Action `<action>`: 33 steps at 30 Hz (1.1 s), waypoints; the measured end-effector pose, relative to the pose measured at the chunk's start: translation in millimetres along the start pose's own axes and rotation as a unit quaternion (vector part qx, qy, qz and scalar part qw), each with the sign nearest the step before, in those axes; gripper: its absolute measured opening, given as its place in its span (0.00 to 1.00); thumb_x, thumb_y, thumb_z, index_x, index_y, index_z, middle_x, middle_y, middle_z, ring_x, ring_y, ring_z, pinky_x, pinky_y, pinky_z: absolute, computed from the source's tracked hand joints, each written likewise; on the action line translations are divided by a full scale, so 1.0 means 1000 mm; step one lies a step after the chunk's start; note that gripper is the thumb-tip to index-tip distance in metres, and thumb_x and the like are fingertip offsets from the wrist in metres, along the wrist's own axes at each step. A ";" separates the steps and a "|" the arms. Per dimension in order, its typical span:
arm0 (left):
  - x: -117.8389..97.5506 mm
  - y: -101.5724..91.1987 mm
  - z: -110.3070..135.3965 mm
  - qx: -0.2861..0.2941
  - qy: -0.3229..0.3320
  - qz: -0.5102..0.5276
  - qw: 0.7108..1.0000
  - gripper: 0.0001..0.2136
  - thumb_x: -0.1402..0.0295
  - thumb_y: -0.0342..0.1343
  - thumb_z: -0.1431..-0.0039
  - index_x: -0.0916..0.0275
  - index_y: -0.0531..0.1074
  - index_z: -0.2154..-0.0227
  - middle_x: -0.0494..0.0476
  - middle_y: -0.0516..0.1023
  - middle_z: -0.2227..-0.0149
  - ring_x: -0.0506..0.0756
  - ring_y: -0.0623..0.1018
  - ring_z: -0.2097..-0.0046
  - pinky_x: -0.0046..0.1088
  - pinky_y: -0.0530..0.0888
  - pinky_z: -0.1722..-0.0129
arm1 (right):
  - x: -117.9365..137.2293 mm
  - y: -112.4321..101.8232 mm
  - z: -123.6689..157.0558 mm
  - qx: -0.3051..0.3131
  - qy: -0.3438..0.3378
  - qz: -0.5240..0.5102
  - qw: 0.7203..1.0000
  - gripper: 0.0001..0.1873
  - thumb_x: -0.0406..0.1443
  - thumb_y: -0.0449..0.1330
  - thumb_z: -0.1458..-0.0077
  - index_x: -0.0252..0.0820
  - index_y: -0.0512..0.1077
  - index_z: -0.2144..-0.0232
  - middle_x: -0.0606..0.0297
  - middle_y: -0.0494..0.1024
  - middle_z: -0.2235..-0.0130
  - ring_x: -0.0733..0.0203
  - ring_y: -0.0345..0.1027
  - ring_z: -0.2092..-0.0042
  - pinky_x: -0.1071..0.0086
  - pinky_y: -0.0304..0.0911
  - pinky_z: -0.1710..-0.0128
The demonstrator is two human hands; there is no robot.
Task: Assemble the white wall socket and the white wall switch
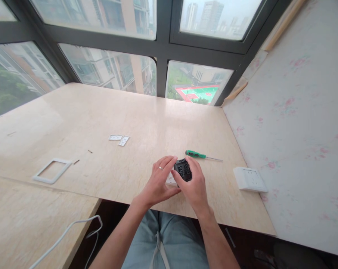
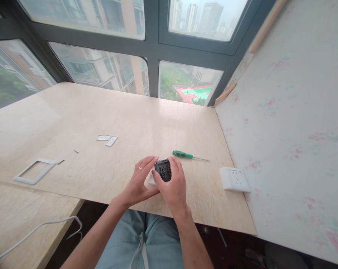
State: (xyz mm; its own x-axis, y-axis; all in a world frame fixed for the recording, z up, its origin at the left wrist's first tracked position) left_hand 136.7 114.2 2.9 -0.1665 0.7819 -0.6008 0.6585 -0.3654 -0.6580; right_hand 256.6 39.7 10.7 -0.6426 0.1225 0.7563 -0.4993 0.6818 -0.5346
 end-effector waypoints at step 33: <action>0.020 -0.010 -0.017 0.139 -0.012 0.047 0.989 0.42 0.57 0.65 0.46 0.54 0.51 0.32 0.64 0.60 0.33 0.66 0.54 0.30 0.50 0.57 0.35 | -0.058 -0.028 0.011 0.198 0.011 -0.281 0.939 0.41 0.34 0.66 0.44 0.59 0.54 0.33 0.61 0.56 0.31 0.48 0.58 0.34 0.50 0.64 0.38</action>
State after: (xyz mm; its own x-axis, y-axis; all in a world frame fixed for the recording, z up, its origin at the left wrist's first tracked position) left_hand 138.6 142.4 5.1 -0.1345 0.7269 -0.6734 0.4459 -0.5625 -0.6963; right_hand 301.2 6.0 -22.5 -0.2027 -0.1582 0.9664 -0.9357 0.3223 -0.1435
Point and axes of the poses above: each hand's wrist, its own z-axis away from the middle knuckle, its own y-axis out of the palm, x = y × z, the point moved 5 cm from there along -z, towards the middle knuckle
